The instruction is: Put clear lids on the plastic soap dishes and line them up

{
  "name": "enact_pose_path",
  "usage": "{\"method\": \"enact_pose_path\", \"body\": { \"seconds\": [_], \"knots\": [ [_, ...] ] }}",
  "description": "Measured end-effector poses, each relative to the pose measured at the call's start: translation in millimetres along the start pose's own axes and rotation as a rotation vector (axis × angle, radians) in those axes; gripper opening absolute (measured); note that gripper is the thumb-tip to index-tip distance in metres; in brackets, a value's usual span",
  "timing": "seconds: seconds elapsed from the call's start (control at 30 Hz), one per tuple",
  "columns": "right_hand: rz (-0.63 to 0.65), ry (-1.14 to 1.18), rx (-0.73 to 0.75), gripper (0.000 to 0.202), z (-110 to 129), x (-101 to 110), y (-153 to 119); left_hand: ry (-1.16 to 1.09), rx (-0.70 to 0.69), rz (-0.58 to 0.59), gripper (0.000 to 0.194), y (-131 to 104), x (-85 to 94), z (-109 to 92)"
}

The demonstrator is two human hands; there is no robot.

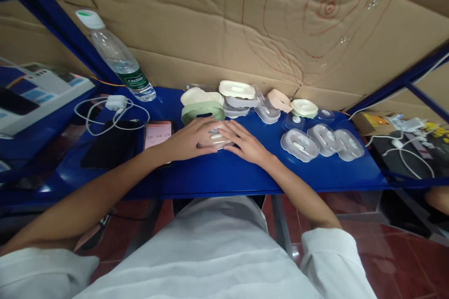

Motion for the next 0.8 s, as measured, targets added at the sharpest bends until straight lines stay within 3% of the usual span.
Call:
{"method": "enact_pose_path", "body": {
  "seconds": [0.17, 0.37, 0.47, 0.67, 0.8],
  "knots": [
    [-0.006, 0.035, -0.022, 0.069, -15.2, -6.3, -1.9, -0.022, 0.088, 0.018, 0.083, -0.4, -1.4, 2.5],
    [-0.060, -0.019, 0.003, 0.071, -15.2, -11.3, -8.2, 0.088, 0.018, 0.118, 0.098, -6.6, 0.1, 2.5],
    [-0.092, 0.012, 0.037, 0.074, -12.0, -11.1, -8.6, 0.137, 0.008, 0.146, 0.095, -10.0, 2.7, -1.5],
    [-0.034, 0.100, -0.046, 0.074, -15.3, -14.4, -5.6, 0.230, 0.029, 0.141, 0.083, -10.3, 6.2, -10.0],
    [-0.009, 0.085, -0.071, 0.074, -15.6, -15.4, -3.2, 0.149, 0.006, 0.122, 0.088, -10.0, 5.0, -3.4]
  ]
}}
Point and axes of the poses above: each hand's wrist, its own y-axis towards the middle knuckle, its own x-axis out of the back of the hand, z = x × y, the point moved 4 cm from there along y, towards the middle knuckle, and after that the axes turned 2 degrees about x, right-handed, at the moved point
